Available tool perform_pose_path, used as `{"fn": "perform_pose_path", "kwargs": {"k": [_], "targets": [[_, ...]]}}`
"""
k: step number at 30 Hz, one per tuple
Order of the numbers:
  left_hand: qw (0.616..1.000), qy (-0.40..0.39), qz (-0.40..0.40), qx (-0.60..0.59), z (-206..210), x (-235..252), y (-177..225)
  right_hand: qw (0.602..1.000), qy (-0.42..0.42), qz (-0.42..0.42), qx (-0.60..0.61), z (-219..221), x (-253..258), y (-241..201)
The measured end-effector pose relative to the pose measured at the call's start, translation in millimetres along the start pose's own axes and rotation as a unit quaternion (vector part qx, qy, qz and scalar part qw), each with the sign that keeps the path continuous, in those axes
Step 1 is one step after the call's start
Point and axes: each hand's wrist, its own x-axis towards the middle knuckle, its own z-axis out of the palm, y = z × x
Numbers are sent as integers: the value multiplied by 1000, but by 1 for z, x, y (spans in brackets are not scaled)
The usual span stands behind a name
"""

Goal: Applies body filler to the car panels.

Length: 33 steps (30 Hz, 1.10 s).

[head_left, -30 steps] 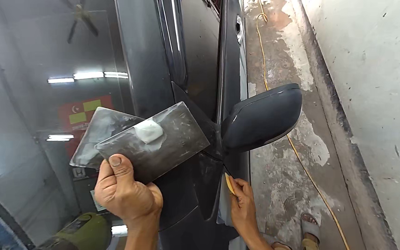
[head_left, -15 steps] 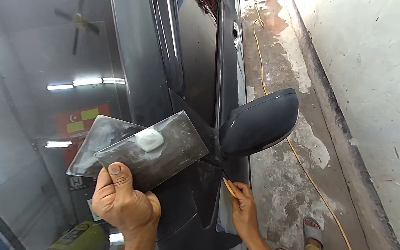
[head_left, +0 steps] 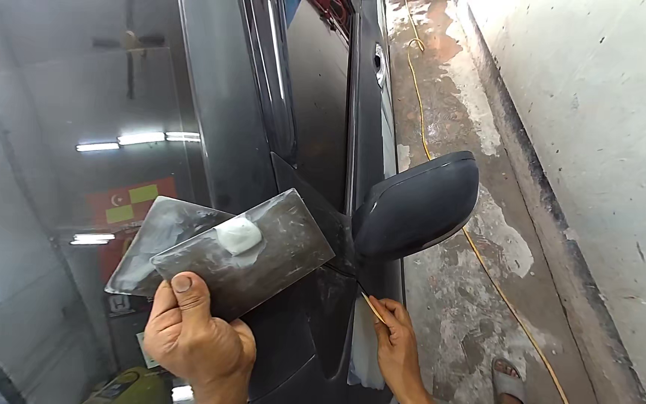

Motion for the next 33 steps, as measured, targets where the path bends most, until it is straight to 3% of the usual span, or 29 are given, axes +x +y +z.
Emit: {"fn": "perform_pose_path", "kwargs": {"k": [9, 14, 22, 33], "targets": [[1000, 4, 3, 0, 1, -1, -1, 1000, -18, 1, -3, 10, -8, -5], [1000, 5, 1, -2, 0, -1, -1, 996, -80, -25, 25, -16, -19, 9], [1000, 4, 1, 2, 0, 0, -1, 999, -11, 29, 35, -10, -4, 7], [1000, 10, -1, 5, 1, 0, 0, 999, -18, 30, 0, 9, -2, -8]]}}
